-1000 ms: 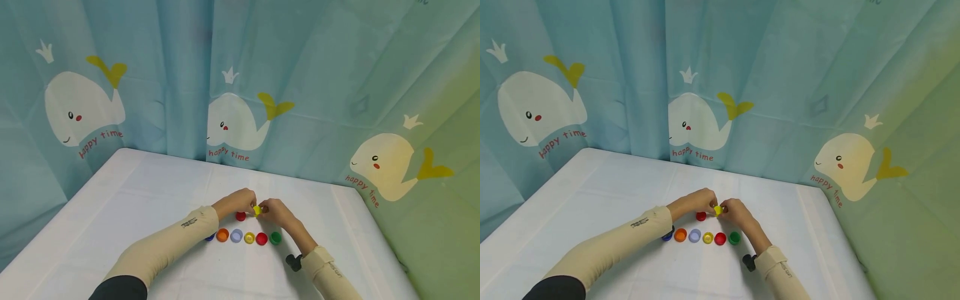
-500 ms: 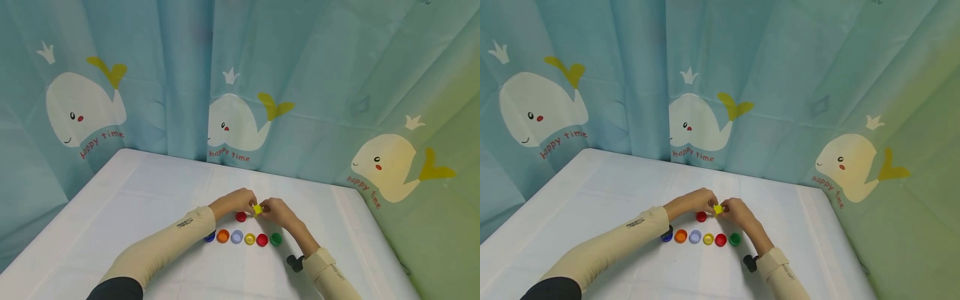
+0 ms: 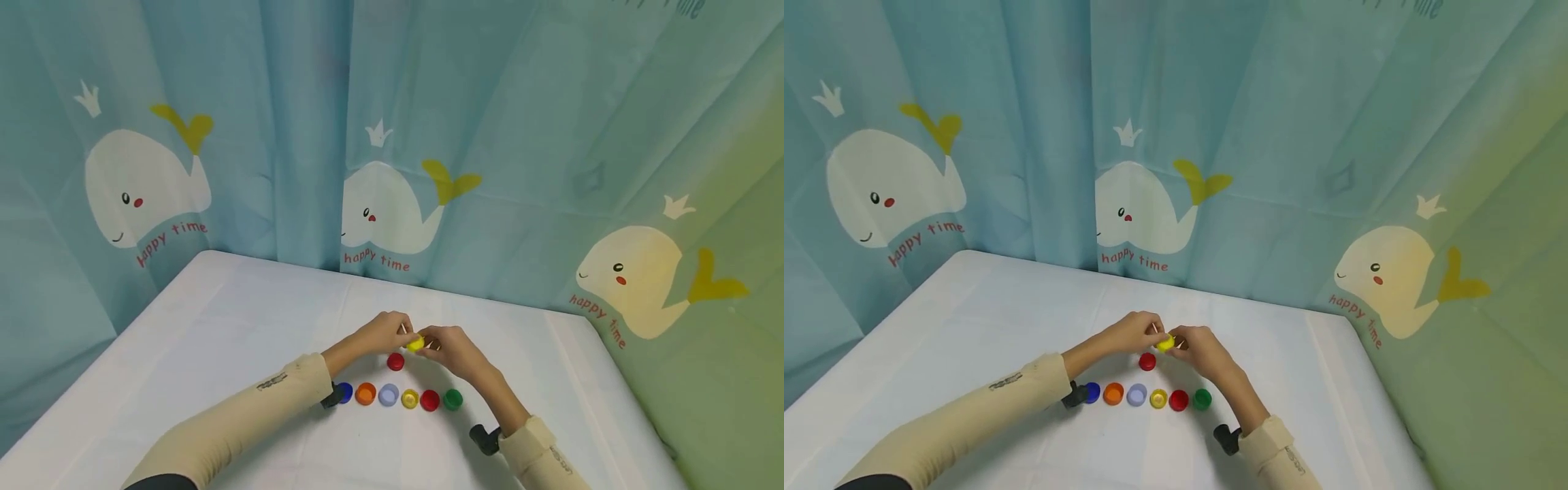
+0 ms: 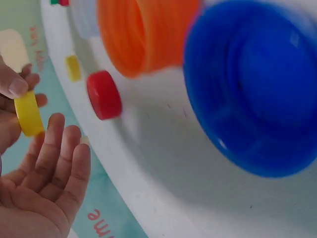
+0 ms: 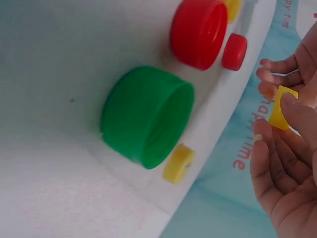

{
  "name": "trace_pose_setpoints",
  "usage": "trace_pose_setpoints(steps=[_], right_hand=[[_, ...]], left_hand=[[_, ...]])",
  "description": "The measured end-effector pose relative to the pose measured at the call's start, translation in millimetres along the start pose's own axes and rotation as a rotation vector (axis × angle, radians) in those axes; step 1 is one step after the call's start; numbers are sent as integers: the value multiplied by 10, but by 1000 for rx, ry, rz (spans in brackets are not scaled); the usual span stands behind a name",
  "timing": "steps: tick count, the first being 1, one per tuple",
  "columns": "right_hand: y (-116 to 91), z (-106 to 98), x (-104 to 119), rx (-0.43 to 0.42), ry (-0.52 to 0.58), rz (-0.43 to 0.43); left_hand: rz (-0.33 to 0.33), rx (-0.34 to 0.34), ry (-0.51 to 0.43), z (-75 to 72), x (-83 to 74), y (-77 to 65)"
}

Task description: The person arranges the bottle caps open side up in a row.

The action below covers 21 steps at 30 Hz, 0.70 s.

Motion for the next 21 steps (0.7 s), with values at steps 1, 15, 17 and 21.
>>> trace_pose_setpoints(steps=[1, 15, 17, 21], right_hand=[[-9, -3, 18, 2, 1, -5], [-60, 75, 47, -28, 129, -13], [-61, 61, 42, -40, 159, -18], [-59, 1, 47, -66, 213, -24]], left_hand=[[-9, -11, -34, -4, 0, -27], [-33, -127, -214, -37, -41, -244], [-9, -137, -211, -52, -49, -251], [39, -158, -208, -113, -84, -261]])
Point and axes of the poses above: each hand's wrist, its own y-axis towards the middle knuckle, its own z-axis out of the palm, x = y × z, the point moved 4 cm from there along y, towards the middle knuckle, and after that the axes turned 7 degrees about z, right-handed, at the moved point
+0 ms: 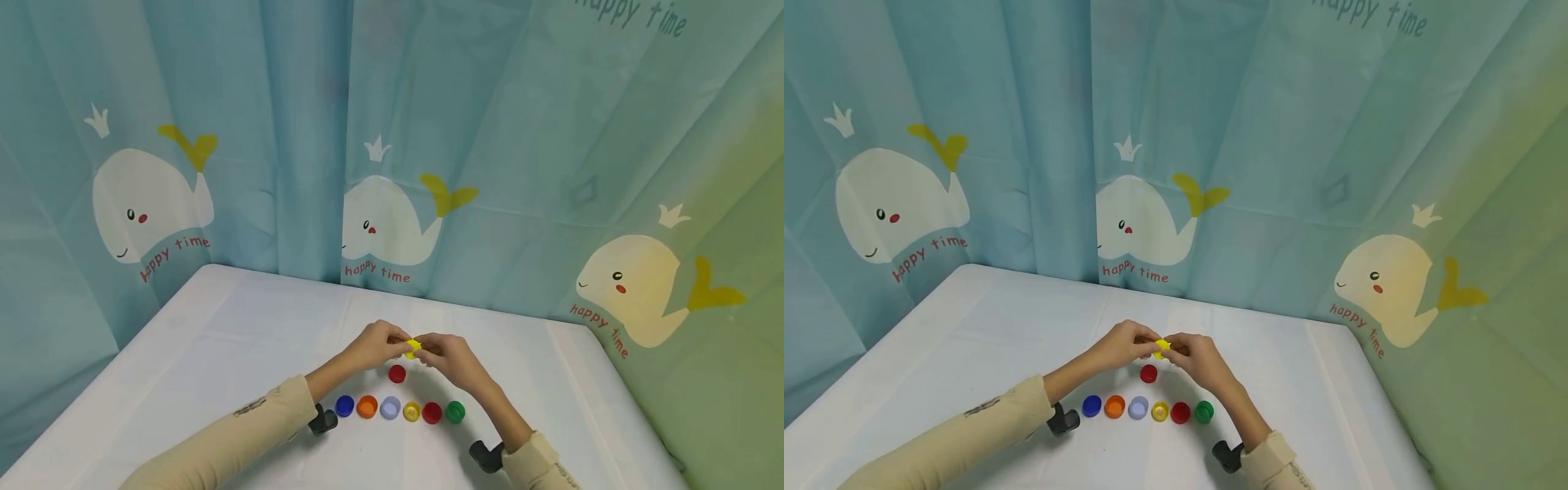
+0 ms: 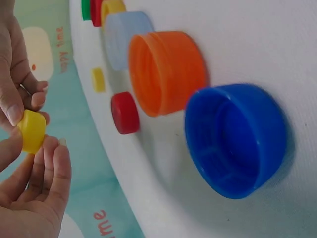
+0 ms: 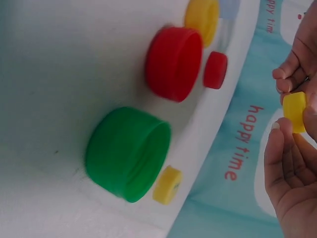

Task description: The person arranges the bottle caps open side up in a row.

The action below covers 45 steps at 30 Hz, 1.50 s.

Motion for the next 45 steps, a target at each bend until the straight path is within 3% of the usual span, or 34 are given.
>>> trace_pose_setpoints(steps=[13, 21, 29, 38, 45], right_hand=[[-46, -112, 82, -65, 134, 45], [-100, -121, 122, -135, 148, -6], [-227, -90, 112, -175, 77, -41], [-387, -188, 95, -211, 86, -125], [-477, -256, 63, -223, 32, -120]], left_hand=[[46, -126, -91, -14, -121, -122], [65, -138, -189, -13, -127, -177], [145, -169, -44, 22, -195, -224], [244, -190, -46, 117, -282, -226], [260, -167, -48, 220, -294, -197]])
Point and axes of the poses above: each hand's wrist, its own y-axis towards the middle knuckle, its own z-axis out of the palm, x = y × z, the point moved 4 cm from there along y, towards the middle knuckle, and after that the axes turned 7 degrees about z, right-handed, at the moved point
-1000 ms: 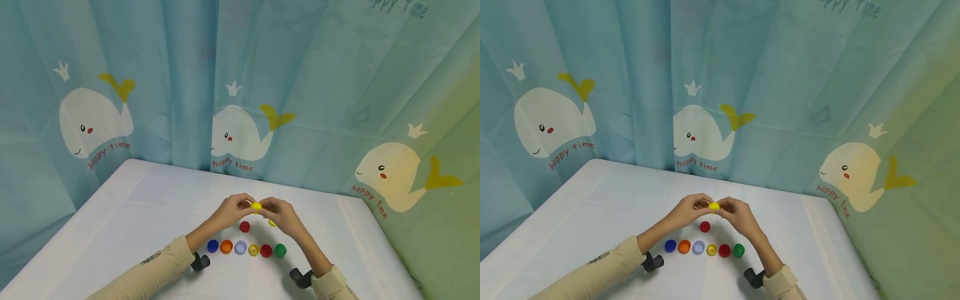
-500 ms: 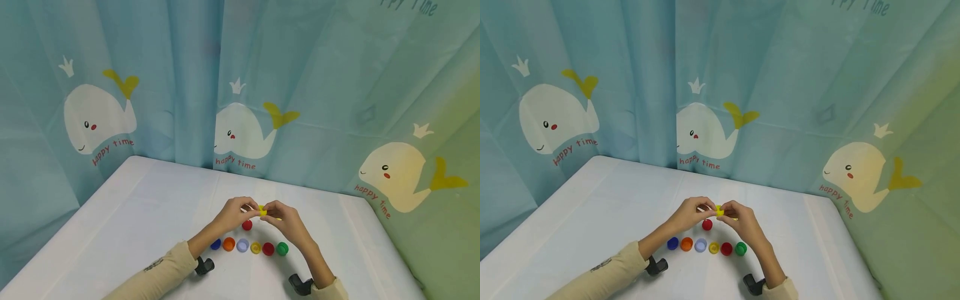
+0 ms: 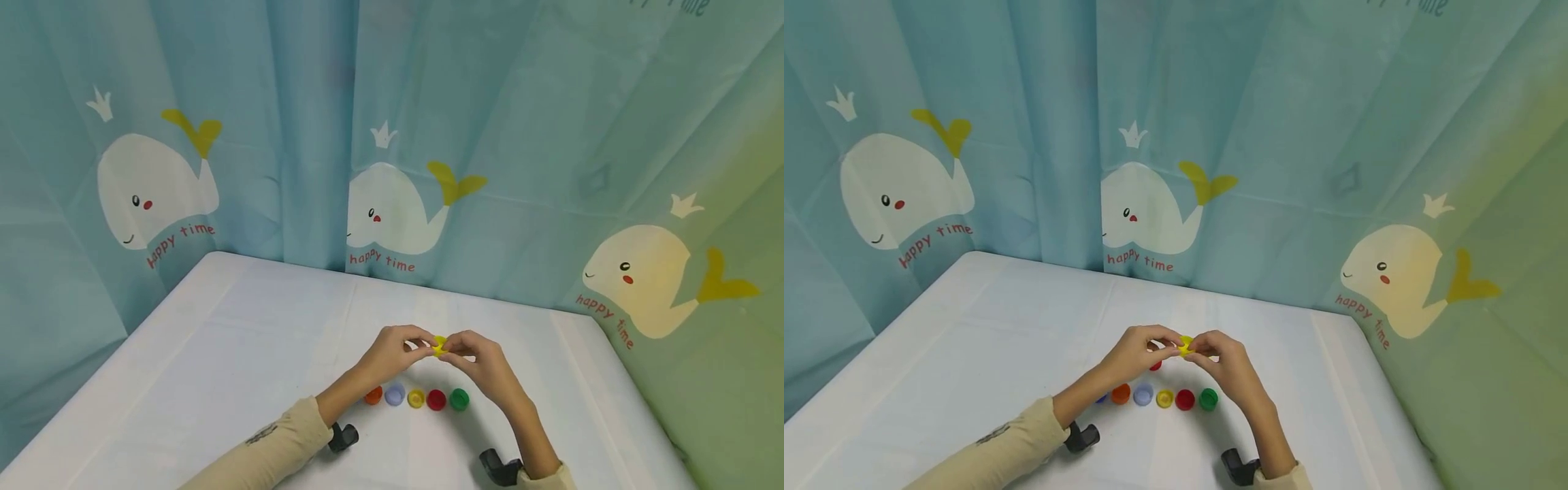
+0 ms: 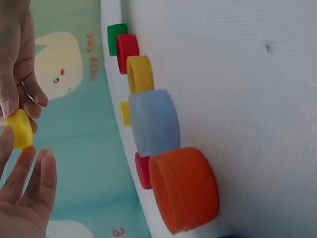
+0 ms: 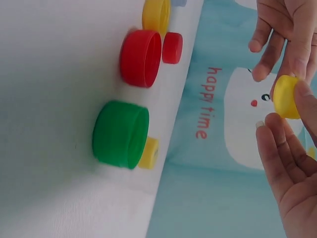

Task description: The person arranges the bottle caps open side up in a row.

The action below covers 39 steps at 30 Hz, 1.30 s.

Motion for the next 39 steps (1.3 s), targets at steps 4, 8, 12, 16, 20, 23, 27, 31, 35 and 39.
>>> trace_pose_setpoints(steps=[4, 8, 12, 16, 20, 23, 27, 31, 35, 39], right_hand=[[-43, -48, -33, 17, -37, 33], [-108, -103, -99, 52, -54, 64], [-163, -156, -161, 104, -58, 61], [-208, -219, -213, 146, -82, 74], [-264, -264, -278, 197, -117, 135], [-301, -268, -315, 238, -145, 161], [-346, -269, -352, 282, -153, 185], [-385, -282, -374, 317, -151, 198], [-388, -283, -380, 324, -176, 190], [-388, -281, -395, 316, -207, 196]], left_hand=[[9, 36, 37, 85, 6, 19], [21, 86, 92, 206, 4, 51], [33, 146, 165, 324, -29, 73], [44, 218, 224, 421, -84, 100], [10, 316, 277, 525, -109, 121], [-39, 387, 308, 612, -103, 100], [-64, 416, 320, 712, -107, 75], [-50, 417, 339, 799, -118, 89], [-41, 424, 368, 865, -101, 107], [-28, 442, 405, 918, -99, 131]])
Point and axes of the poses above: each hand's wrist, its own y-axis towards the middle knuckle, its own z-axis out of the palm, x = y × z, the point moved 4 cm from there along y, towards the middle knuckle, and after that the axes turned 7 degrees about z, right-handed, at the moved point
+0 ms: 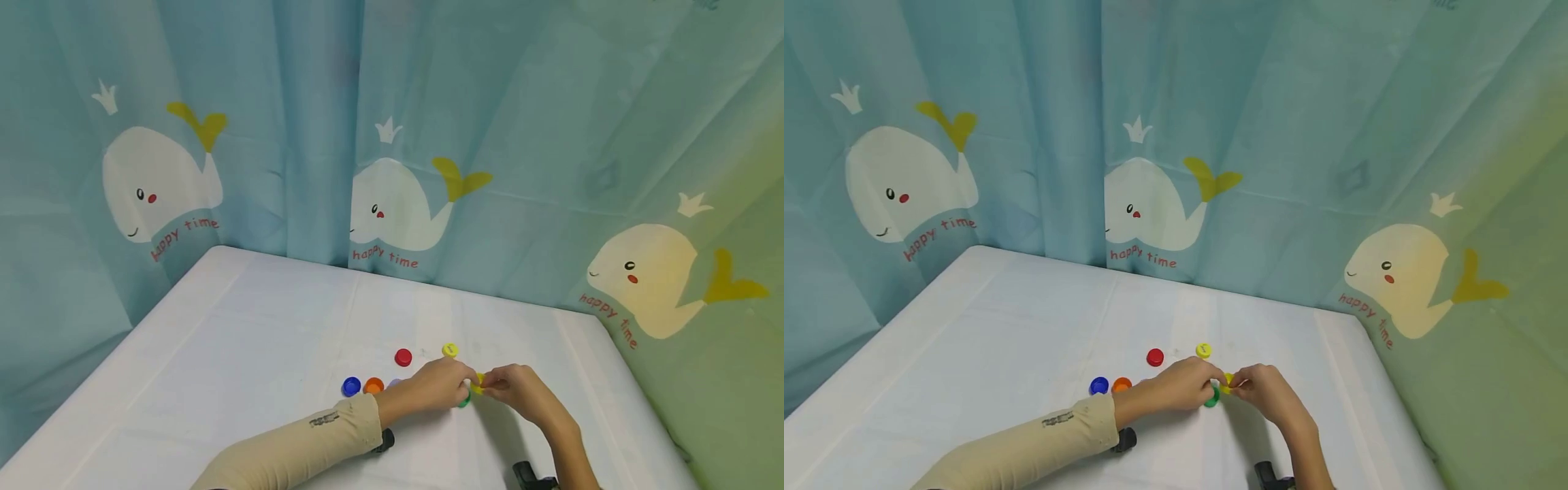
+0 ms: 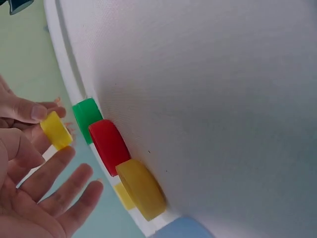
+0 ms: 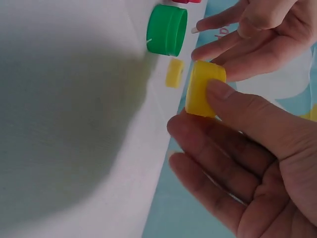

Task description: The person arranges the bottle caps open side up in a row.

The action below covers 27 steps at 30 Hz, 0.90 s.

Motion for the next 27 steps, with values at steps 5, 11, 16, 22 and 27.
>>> trace_pose_setpoints(steps=[5, 11, 16, 22, 27], right_hand=[[6, 28, -21, -16, -71, 13], [4, 81, -79, 11, -83, 88], [4, 121, -100, 29, -95, 111], [14, 140, -100, 24, -100, 117], [17, 172, -111, 38, -90, 176]], left_hand=[[13, 25, 43, 37, -25, 21], [4, 88, 59, 111, -29, 51], [11, 108, 86, 159, -27, 68], [-12, 133, 101, 170, -25, 58], [-32, 178, 113, 174, -41, 48]])
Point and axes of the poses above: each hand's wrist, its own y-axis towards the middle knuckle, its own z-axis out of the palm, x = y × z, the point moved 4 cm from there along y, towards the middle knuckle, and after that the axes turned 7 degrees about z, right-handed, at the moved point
